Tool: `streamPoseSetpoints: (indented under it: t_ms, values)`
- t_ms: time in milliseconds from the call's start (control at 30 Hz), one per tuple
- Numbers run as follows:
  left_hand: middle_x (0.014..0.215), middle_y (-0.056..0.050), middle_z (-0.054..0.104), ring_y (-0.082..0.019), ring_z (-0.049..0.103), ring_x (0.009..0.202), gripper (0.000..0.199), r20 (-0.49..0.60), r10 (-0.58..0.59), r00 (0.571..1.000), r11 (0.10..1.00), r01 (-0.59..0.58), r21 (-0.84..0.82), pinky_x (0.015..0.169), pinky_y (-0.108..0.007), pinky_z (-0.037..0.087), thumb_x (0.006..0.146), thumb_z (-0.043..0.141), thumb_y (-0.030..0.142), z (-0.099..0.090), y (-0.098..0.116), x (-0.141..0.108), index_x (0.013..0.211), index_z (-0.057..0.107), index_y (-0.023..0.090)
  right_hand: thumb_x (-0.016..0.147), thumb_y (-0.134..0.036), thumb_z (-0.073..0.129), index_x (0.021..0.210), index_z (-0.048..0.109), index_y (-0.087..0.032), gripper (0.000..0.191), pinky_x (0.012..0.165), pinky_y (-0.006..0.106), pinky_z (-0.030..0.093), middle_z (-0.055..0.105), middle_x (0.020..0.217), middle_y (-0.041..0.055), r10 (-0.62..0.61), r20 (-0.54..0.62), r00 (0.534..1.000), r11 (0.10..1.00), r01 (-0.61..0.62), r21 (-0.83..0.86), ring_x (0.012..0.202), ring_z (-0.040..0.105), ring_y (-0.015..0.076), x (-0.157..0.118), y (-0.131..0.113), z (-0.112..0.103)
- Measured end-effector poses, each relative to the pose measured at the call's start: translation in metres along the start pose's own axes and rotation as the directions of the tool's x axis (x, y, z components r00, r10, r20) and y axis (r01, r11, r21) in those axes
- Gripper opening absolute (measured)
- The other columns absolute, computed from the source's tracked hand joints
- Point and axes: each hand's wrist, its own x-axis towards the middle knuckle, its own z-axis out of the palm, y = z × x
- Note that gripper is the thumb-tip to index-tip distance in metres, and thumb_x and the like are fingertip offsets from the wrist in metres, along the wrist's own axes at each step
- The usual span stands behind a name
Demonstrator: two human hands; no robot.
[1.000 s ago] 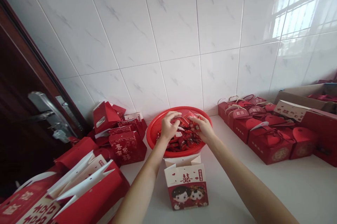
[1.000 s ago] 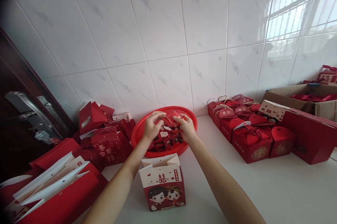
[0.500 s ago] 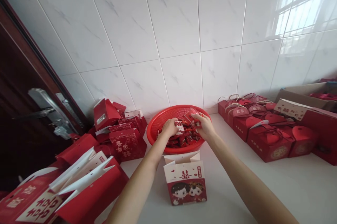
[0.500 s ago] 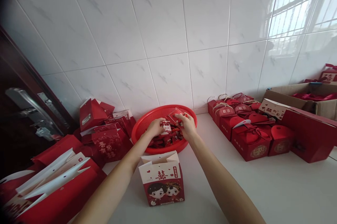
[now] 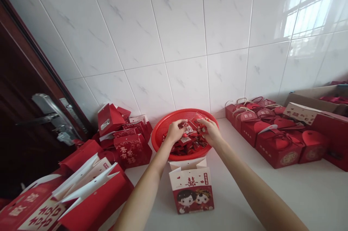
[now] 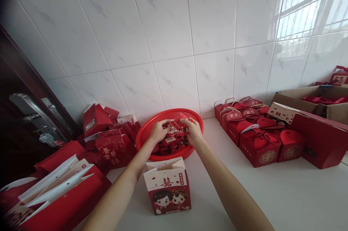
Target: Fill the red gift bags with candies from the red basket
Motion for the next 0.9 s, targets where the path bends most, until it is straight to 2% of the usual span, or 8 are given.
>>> streamPoseSetpoints:
  t_ms: [133, 267, 367, 533, 600, 767, 900]
  values:
    - [0.123, -0.010, 0.071, -0.022, 0.070, 0.104, 0.036, -0.072, 0.097, 0.993, 0.982, -0.108, -0.153, 0.090, -0.034, 0.057, 0.080, 0.063, 0.014, 0.000, 0.002, 0.001, 0.115, 0.068, 0.018, 0.052, -0.024, 0.081, 0.062, 0.066, -0.018, 0.019, 0.044, 0.024, 0.042, 0.062, 0.059, -0.0019, 0.006, -0.016, 1.000, 1.000, -0.006, -0.008, 0.048, 0.048, 0.0092, -0.001, -0.001, 0.002]
    - [0.118, -0.009, 0.072, -0.021, 0.070, 0.093, 0.036, -0.178, 0.136, 0.975, 0.926, -0.189, -0.326, 0.081, -0.032, 0.058, 0.077, 0.070, 0.021, -0.001, -0.001, 0.001, 0.112, 0.069, 0.019, 0.053, -0.022, 0.082, 0.062, 0.065, -0.018, 0.020, 0.045, 0.024, 0.043, 0.064, 0.061, -0.0018, 0.002, -0.039, 0.999, 1.000, -0.003, -0.011, 0.050, 0.050, 0.0097, -0.003, -0.003, 0.003]
    - [0.119, -0.009, 0.072, -0.021, 0.070, 0.089, 0.040, -0.200, 0.112, 0.973, 0.911, -0.181, -0.370, 0.075, -0.030, 0.057, 0.076, 0.071, 0.022, 0.000, -0.001, 0.000, 0.115, 0.068, 0.020, 0.054, -0.022, 0.083, 0.063, 0.065, -0.019, 0.021, 0.044, 0.024, 0.043, 0.065, 0.062, -0.0018, -0.001, -0.047, 0.999, 1.000, 0.001, -0.009, 0.050, 0.051, 0.0100, -0.003, -0.002, 0.003]
    - [0.128, -0.008, 0.068, -0.023, 0.065, 0.107, 0.051, -0.267, 0.060, 0.962, 0.911, -0.162, -0.380, 0.088, -0.032, 0.054, 0.072, 0.069, 0.017, -0.004, 0.010, -0.005, 0.123, 0.065, 0.021, 0.059, -0.026, 0.082, 0.068, 0.068, -0.019, 0.018, 0.044, 0.024, 0.045, 0.066, 0.063, -0.0016, 0.012, -0.062, 0.998, 1.000, -0.013, -0.011, 0.049, 0.052, 0.0100, -0.002, -0.002, 0.003]
    - [0.118, -0.007, 0.071, -0.023, 0.066, 0.105, 0.047, -0.276, 0.016, 0.961, 0.902, -0.133, -0.411, 0.088, -0.032, 0.053, 0.071, 0.066, 0.015, -0.007, 0.016, -0.007, 0.117, 0.068, 0.021, 0.061, -0.027, 0.081, 0.072, 0.070, -0.019, 0.017, 0.044, 0.023, 0.045, 0.068, 0.069, -0.0009, 0.015, -0.068, 0.998, 1.000, -0.016, -0.007, 0.052, 0.054, 0.0102, -0.001, -0.002, 0.003]
    - [0.084, 0.000, 0.072, -0.018, 0.064, 0.077, 0.017, -0.278, -0.040, 0.960, 0.883, -0.097, -0.460, 0.070, -0.027, 0.051, 0.071, 0.057, 0.019, -0.012, 0.027, -0.012, 0.085, 0.067, 0.020, 0.063, -0.027, 0.079, 0.071, 0.069, -0.019, 0.015, 0.044, 0.021, 0.047, 0.067, 0.070, 0.0000, 0.030, -0.069, 0.997, 1.000, -0.029, 0.008, 0.057, 0.058, 0.0117, 0.000, -0.001, 0.003]
    - [0.078, 0.001, 0.070, -0.017, 0.061, 0.072, 0.010, -0.288, -0.027, 0.957, 0.894, -0.106, -0.435, 0.067, -0.025, 0.047, 0.072, 0.063, 0.027, -0.011, 0.026, -0.012, 0.079, 0.067, 0.021, 0.065, -0.026, 0.076, 0.070, 0.069, -0.019, 0.011, 0.044, 0.026, 0.050, 0.067, 0.066, 0.0004, 0.070, -0.032, 0.997, 0.998, -0.070, -0.008, 0.054, 0.059, 0.0143, 0.001, 0.000, 0.002]
